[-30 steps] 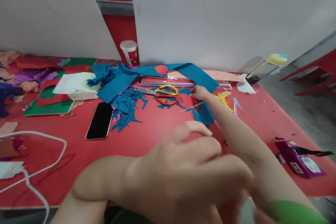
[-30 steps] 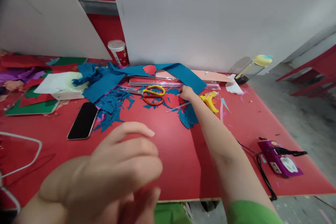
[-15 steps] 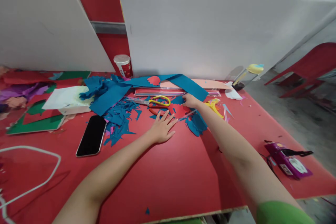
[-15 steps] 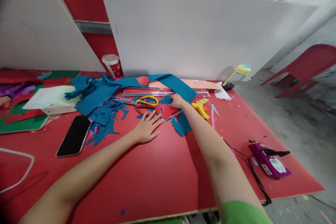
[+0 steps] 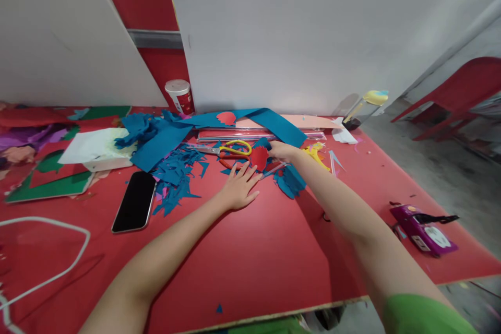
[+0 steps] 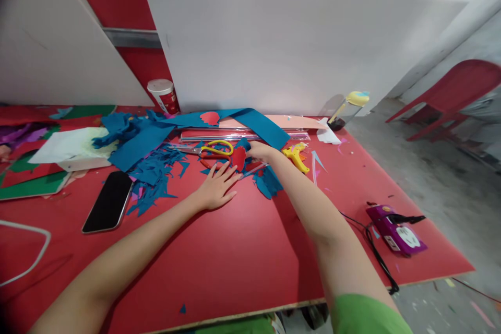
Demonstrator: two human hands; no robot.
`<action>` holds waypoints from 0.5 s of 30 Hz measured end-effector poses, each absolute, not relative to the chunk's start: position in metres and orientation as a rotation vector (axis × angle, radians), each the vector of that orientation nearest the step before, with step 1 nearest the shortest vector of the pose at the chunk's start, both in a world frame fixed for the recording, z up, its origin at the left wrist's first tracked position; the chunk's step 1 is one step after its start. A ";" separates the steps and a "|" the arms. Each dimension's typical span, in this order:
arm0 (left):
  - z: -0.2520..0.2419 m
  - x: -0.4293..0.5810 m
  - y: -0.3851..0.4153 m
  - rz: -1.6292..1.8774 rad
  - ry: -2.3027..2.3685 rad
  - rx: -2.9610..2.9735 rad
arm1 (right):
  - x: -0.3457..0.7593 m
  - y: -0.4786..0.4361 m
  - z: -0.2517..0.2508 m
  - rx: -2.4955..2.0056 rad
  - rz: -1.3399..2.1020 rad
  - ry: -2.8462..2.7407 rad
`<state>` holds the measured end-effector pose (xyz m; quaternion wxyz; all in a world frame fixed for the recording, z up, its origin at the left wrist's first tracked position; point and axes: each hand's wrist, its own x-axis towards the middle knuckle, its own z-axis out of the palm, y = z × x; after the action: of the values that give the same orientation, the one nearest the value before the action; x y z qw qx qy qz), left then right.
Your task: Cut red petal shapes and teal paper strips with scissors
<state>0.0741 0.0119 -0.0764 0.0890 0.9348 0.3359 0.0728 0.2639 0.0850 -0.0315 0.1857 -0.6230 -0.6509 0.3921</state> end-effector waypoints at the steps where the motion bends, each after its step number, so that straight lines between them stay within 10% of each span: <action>1: -0.076 0.074 0.012 0.215 1.001 2.782 | 0.262 0.085 -0.033 -1.749 1.107 -1.805; 15: -0.078 0.089 0.017 0.540 1.029 2.501 | 0.287 0.089 -0.010 -1.613 0.289 -1.373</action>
<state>0.0895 0.0175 -0.0777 0.1907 0.8902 0.3663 0.1923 0.2870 0.0885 -0.0100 0.4812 -0.6613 -0.5631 0.1184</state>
